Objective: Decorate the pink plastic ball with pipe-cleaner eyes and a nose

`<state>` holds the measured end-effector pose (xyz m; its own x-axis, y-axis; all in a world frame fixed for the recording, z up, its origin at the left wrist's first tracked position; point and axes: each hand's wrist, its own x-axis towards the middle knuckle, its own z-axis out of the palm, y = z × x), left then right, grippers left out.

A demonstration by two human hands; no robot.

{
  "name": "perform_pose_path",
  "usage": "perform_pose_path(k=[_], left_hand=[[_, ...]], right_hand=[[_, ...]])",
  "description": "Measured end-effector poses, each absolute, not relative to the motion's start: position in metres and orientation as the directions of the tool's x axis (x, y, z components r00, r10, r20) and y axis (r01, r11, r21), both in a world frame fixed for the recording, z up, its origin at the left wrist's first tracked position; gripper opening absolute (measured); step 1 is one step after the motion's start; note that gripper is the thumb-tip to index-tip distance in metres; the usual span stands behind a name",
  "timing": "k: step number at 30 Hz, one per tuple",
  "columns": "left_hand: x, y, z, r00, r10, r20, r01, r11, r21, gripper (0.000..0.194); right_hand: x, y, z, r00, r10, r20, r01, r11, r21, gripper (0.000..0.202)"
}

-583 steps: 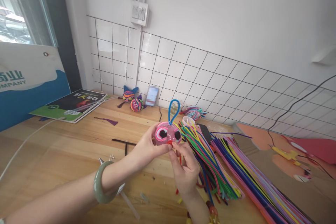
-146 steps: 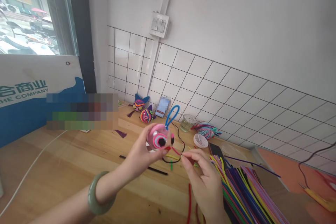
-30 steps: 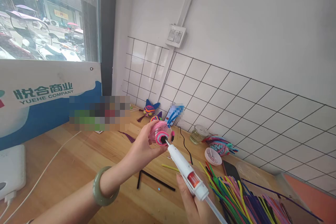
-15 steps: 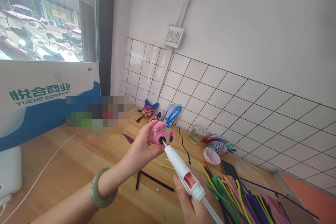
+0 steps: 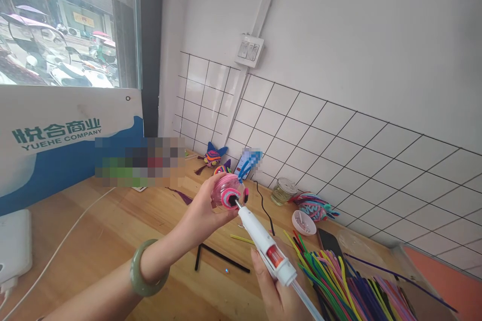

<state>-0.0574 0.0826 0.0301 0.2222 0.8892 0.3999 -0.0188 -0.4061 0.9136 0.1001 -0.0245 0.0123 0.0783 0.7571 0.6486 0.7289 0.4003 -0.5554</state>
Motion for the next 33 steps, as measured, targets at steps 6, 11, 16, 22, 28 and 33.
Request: perform_pose_path(k=[6,11,16,22,28,33], left_hand=[[-0.057,0.083,0.03,0.228,0.896,0.382,-0.029,-0.386,0.922,0.069],[-0.056,0.082,0.032,0.217,0.9,0.377,-0.02,-0.382,0.924,0.068],[-0.057,0.081,0.032,0.223,0.904,0.364,-0.041,-0.365,0.93,0.07],[-0.057,0.083,0.032,0.225,0.91,0.349,-0.055,-0.346,0.937,0.071],[-0.057,0.089,0.026,0.257,0.917,0.305,-0.094,-0.29,0.952,0.074],[-0.057,0.09,0.028,0.288,0.913,0.29,-0.197,-0.24,0.951,0.073]], right_hand=[[0.099,-0.025,0.011,0.096,0.77,0.63,0.74,0.368,-0.563,0.018],[0.1,-0.026,0.012,0.099,0.79,0.605,0.733,0.353,-0.582,0.018],[0.099,-0.026,0.016,0.1,0.783,0.614,0.73,0.362,-0.579,0.016],[0.095,-0.03,0.022,0.242,0.777,0.581,0.637,0.324,-0.699,0.019],[0.111,-0.033,0.017,0.249,0.868,0.429,0.348,0.334,-0.876,0.025],[0.114,-0.032,0.012,0.166,0.881,0.443,0.274,0.39,-0.879,0.024]])
